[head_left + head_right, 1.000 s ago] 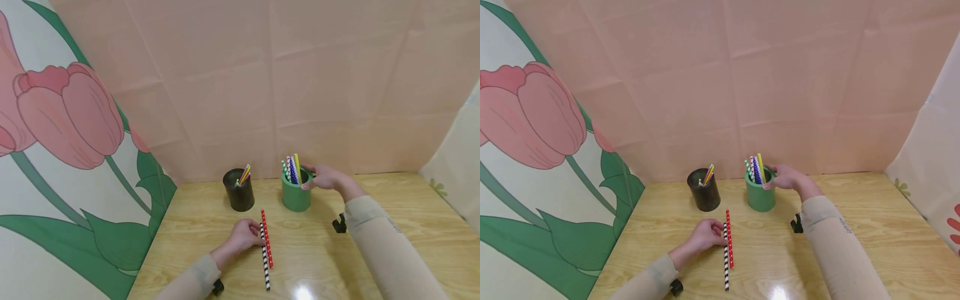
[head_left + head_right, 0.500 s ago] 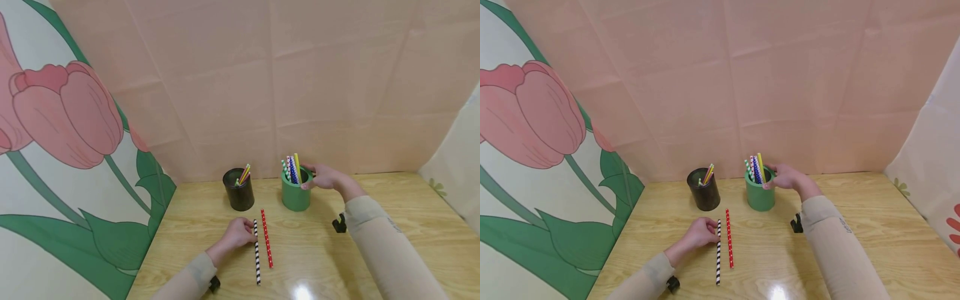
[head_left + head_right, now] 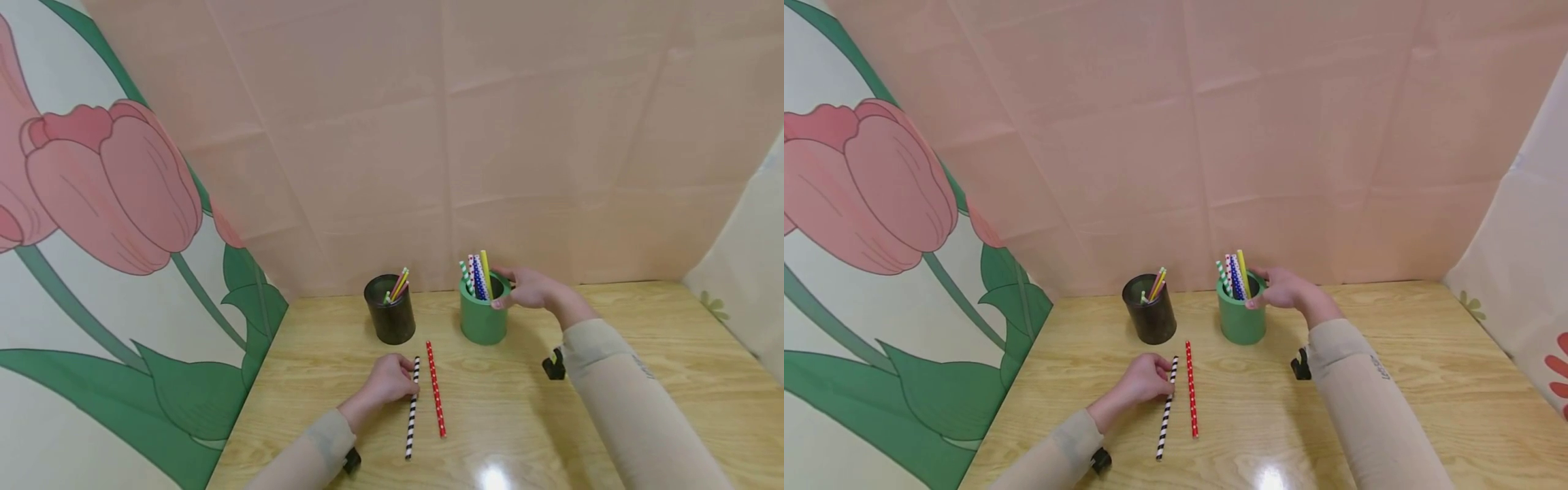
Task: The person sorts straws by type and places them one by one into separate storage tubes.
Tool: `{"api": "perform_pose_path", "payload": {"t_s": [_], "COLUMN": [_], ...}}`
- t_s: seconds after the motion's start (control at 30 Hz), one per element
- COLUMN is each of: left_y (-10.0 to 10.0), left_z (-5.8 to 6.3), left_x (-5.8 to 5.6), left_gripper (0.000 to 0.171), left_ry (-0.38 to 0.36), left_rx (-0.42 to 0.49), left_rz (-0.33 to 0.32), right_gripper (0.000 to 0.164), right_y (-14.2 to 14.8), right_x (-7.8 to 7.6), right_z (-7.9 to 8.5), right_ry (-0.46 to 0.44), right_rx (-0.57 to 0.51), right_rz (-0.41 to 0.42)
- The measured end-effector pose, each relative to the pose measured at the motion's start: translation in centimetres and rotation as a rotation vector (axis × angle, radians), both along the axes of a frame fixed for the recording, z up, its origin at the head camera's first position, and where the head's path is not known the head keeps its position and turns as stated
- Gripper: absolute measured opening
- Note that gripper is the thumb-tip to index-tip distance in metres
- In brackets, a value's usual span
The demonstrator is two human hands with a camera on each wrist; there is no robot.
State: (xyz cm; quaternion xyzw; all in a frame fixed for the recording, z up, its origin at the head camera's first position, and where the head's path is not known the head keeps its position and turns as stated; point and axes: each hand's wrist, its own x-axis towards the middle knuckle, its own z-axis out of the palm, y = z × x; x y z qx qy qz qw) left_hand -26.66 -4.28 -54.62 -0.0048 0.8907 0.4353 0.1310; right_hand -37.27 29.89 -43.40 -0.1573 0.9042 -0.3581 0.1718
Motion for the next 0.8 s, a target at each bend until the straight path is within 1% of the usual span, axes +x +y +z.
{"api": "perform_pose_path", "payload": {"t_s": [0.1, 0.33, 0.6, 0.8], "left_y": [-0.05, -0.17, -0.35, -0.43], "left_z": [-0.11, -0.47, -0.42, -0.29], "left_x": [0.03, -0.19, -0.10, -0.18], "left_gripper": [0.038, 0.039, 0.037, 0.038], "left_ry": [0.003, 0.004, -0.014, -0.033], "left_rx": [0.017, -0.010, 0.050, 0.066], "left_rz": [-0.004, -0.006, 0.013, 0.018], "right_gripper": [0.101, 0.100, 0.100, 0.100], "right_y": [-0.01, 0.05, 0.10, 0.15], "right_x": [0.04, 0.03, -0.12, -0.30], "right_z": [0.01, -0.04, -0.22, -0.40], "right_ry": [-0.005, -0.002, -0.001, 0.001], "right_rx": [-0.006, -0.019, -0.031, -0.029], "right_rz": [-0.003, 0.000, 0.006, 0.007]}}
